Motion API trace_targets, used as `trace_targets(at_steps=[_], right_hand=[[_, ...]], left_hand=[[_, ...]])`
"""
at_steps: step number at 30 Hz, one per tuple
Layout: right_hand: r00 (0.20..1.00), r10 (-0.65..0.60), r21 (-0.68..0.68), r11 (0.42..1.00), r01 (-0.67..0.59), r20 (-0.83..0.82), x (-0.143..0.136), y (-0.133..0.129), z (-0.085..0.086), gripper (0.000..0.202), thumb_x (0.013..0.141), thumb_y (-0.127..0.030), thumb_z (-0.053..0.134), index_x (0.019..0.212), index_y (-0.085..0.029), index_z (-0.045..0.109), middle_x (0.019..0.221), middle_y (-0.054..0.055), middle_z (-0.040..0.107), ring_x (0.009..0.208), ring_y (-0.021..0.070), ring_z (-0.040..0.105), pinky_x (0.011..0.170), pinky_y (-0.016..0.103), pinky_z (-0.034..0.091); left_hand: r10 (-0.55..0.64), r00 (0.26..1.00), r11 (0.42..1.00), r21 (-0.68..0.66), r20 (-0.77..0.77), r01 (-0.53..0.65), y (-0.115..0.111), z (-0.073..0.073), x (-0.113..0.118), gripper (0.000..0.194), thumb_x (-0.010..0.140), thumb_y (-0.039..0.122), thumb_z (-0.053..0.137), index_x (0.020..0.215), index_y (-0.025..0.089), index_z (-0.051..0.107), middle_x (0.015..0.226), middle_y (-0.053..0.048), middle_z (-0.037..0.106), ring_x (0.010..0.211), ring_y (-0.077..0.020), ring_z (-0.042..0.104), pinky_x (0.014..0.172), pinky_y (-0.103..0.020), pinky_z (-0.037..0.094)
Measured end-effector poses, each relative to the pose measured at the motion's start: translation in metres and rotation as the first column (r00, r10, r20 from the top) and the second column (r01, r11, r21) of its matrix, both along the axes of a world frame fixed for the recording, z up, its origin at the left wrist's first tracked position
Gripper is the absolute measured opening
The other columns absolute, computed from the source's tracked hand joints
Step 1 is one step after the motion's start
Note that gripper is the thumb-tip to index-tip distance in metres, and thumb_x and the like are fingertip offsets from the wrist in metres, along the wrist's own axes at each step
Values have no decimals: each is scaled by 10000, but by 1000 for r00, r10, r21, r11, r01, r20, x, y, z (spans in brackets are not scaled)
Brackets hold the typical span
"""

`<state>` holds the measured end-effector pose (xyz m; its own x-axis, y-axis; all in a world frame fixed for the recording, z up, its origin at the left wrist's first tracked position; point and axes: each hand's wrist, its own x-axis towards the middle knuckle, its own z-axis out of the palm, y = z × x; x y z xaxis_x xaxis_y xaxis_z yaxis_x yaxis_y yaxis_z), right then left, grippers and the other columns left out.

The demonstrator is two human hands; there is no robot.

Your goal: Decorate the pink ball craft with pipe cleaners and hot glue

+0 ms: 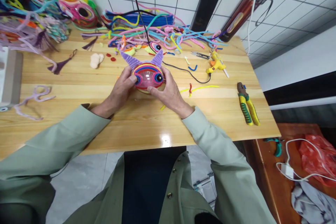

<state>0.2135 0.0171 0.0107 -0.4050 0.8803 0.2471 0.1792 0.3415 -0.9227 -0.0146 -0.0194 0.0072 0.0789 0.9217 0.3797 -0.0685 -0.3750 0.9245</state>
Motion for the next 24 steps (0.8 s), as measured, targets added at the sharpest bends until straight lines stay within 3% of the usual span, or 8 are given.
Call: trace_targets(at_steps=[4,10,15,20,24], right_hand=[[1000,19,-16,1000,-19,10,1,0,2,1157,819,-909,902,1734,-330,496,1782,139,595,1658,417,577,1415,640,487],[1000,3,-50,999,-3,1,-1,0,0,1176,785,-917,916,1692,-289,509,1712,169,636,1578,422,639,1387,654,505],[1000,2,-70,998,-5,-31,-3,0,2,1166,777,-916,923,1685,-311,513,1731,152,627,1622,416,606,1396,637,497],[994,14,-98,995,-25,-112,-5,-2,12,1066,819,-893,907,1635,-304,557,1725,141,651,1624,390,622,1400,590,507],[989,5,-149,989,-27,-146,-7,-2,15,1061,807,-905,905,1620,-304,584,1732,128,662,1661,390,597,1422,598,494]], left_hand=[[-11,999,1000,-23,51,12,3,-5,0,627,1109,750,656,1542,297,687,1598,-93,757,1509,-339,719,1305,-526,601],[56,996,998,-13,-76,-57,1,4,-2,602,1065,726,762,1446,267,687,1461,-94,805,1371,-324,769,1202,-478,656],[66,997,998,9,-48,-65,1,-1,-2,657,1106,810,625,1518,300,666,1573,-95,749,1506,-334,715,1307,-514,596],[51,994,998,27,-94,-48,3,-7,-4,913,907,785,920,1608,314,574,1664,-127,673,1559,-395,679,1309,-560,604],[56,993,998,16,-107,-55,3,-8,-7,928,885,760,955,1598,316,559,1634,-136,683,1528,-412,697,1280,-600,624]])
